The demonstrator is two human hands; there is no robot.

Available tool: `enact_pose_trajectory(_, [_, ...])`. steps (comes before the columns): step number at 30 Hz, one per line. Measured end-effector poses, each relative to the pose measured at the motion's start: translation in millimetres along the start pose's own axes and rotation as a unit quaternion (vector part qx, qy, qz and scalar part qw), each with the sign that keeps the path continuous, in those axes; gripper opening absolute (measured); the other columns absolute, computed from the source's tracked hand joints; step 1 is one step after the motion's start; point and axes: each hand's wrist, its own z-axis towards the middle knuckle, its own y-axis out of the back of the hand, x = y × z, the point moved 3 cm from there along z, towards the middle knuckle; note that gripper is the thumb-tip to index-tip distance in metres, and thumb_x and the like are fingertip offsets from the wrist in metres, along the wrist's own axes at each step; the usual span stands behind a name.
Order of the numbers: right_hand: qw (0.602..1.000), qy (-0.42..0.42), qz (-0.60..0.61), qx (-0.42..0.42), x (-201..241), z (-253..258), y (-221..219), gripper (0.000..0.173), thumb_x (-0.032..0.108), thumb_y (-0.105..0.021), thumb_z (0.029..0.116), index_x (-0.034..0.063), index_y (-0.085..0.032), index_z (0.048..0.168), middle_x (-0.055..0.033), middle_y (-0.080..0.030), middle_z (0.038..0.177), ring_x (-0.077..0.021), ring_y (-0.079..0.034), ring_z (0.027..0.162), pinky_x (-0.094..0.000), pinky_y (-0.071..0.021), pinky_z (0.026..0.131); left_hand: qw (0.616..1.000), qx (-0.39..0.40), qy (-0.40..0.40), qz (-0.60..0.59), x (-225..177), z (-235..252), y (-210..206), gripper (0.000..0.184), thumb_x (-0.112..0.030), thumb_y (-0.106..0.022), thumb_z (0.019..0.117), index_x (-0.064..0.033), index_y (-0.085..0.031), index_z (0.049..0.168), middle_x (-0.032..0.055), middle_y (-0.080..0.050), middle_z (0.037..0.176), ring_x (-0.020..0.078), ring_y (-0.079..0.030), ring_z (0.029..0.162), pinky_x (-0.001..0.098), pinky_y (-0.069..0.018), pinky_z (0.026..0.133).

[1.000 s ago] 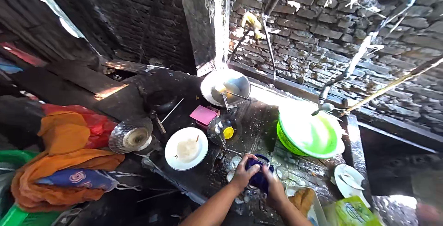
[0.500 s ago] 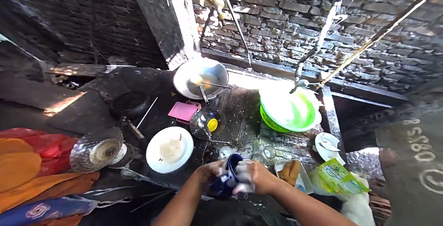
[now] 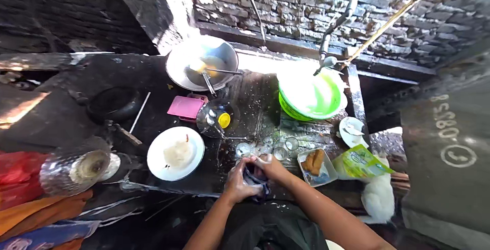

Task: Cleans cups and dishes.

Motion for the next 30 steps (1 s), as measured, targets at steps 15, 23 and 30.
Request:
enact_pose_trajectory(15, [0.906, -0.097, -0.166, -0.378, -170, -37, 142, 0.038, 0.009, -0.060, 0.0997, -0.0096, -0.059, 0.133, -0.0325, -0.055, 0.139, -0.0418, -0.057, 0.129, -0.0504, -0.0444, 0.112, 0.951, -0.247, 0.166, 0.079, 142, -18, 47, 0.048, -0.032, -0.088, 0.0688, 0.0064, -0.060, 0.063, 0.0371, -0.057, 0.128, 0.0460, -0.056, 0.119, 0.0592, -0.0424, 0.100])
enact_pose_trajectory(23, [0.954, -0.090, -0.124, -0.257, -177, -25, 75, 0.031, 0.004, -0.050, 0.1032, -0.0067, -0.061, 0.130, -0.0223, -0.070, 0.120, -0.0301, -0.072, 0.103, -0.0455, -0.0566, 0.096, 0.927, -0.258, 0.208, 0.178, 173, 9, 20, 0.030, -0.025, -0.089, 0.0757, 0.0004, -0.077, 0.085, 0.0363, -0.042, 0.150, 0.0483, -0.048, 0.135, 0.0583, -0.0439, 0.106])
enact_pose_trajectory(30, [0.937, -0.180, -0.188, -0.235, -193, -26, 92, 0.035, 0.023, -0.052, 0.1075, -0.0034, -0.071, 0.121, -0.0231, -0.069, 0.126, -0.0358, -0.063, 0.123, -0.0513, -0.0445, 0.111, 0.917, -0.260, 0.240, 0.184, 175, -12, 0, 0.040, -0.013, -0.075, 0.0914, 0.0032, -0.065, 0.127, 0.0410, -0.028, 0.155, 0.0555, -0.031, 0.144, 0.0596, -0.0354, 0.115])
